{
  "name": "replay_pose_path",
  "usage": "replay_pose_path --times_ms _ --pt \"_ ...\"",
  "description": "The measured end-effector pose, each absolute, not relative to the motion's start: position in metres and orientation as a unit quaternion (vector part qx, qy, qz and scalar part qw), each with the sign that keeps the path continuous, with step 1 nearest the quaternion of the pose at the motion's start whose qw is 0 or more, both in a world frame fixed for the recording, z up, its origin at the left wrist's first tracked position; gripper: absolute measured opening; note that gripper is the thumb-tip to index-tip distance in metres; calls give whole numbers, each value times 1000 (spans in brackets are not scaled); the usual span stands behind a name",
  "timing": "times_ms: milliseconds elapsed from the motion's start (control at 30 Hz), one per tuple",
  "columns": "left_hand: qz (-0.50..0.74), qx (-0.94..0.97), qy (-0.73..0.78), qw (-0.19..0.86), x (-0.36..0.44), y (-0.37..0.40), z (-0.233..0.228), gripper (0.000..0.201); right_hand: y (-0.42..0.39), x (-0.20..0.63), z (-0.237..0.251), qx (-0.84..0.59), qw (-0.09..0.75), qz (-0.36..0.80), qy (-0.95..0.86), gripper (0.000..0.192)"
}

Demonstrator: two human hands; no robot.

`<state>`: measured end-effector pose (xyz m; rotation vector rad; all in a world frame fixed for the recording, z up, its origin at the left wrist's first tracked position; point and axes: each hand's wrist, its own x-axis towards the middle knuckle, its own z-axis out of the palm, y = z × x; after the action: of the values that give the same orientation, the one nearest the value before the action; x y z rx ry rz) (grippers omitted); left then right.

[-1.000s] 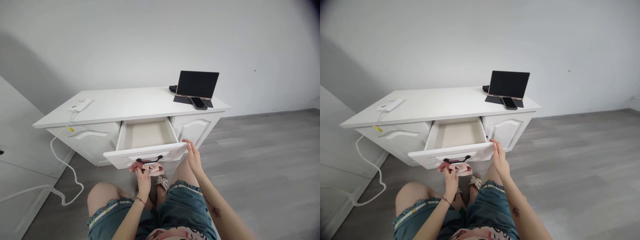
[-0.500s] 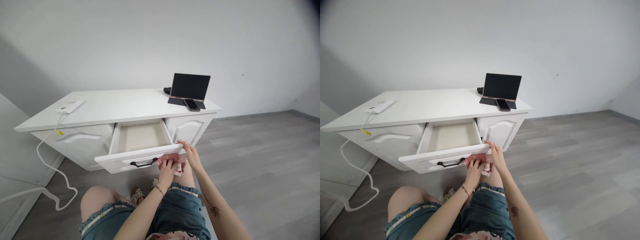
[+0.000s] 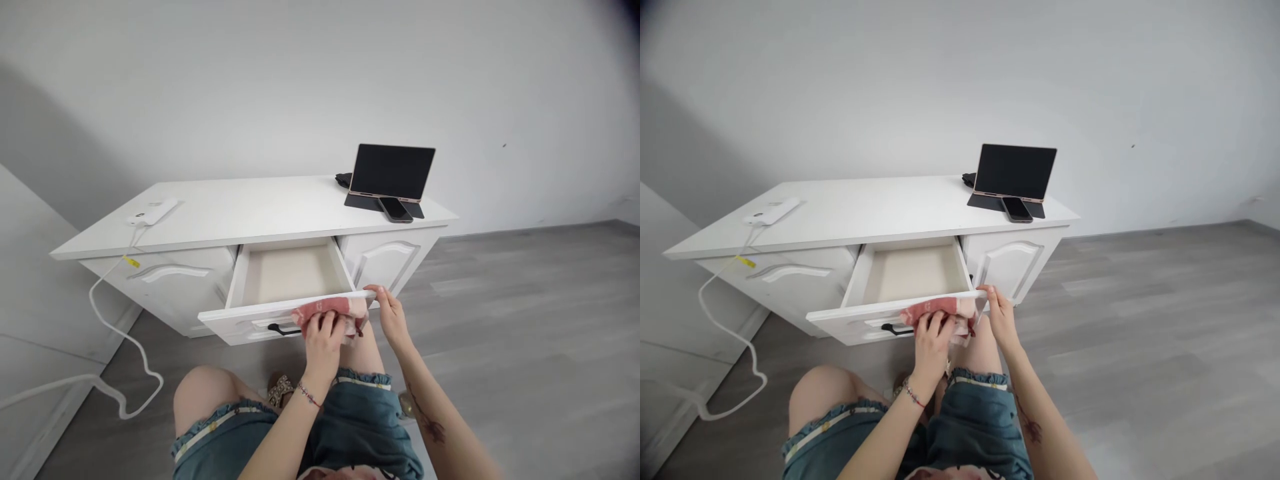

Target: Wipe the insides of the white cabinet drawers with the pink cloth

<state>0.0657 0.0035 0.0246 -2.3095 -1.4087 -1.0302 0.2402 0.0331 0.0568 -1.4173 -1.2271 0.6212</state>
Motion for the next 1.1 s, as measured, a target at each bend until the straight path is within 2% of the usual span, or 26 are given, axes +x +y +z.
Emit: replay_pose_path --times_ms 333,633,1100 --pt "-360 -718 -568 178 -7 0 18 33 32 235 54 -604 553 240 -522 46" --pt "-371 -649 -634 200 -62 3 1 25 33 231 51 -602 575 234 -503 45" --pt "-342 -602 -707 147 -96 0 -40 27 34 229 47 -606 581 228 -494 44"
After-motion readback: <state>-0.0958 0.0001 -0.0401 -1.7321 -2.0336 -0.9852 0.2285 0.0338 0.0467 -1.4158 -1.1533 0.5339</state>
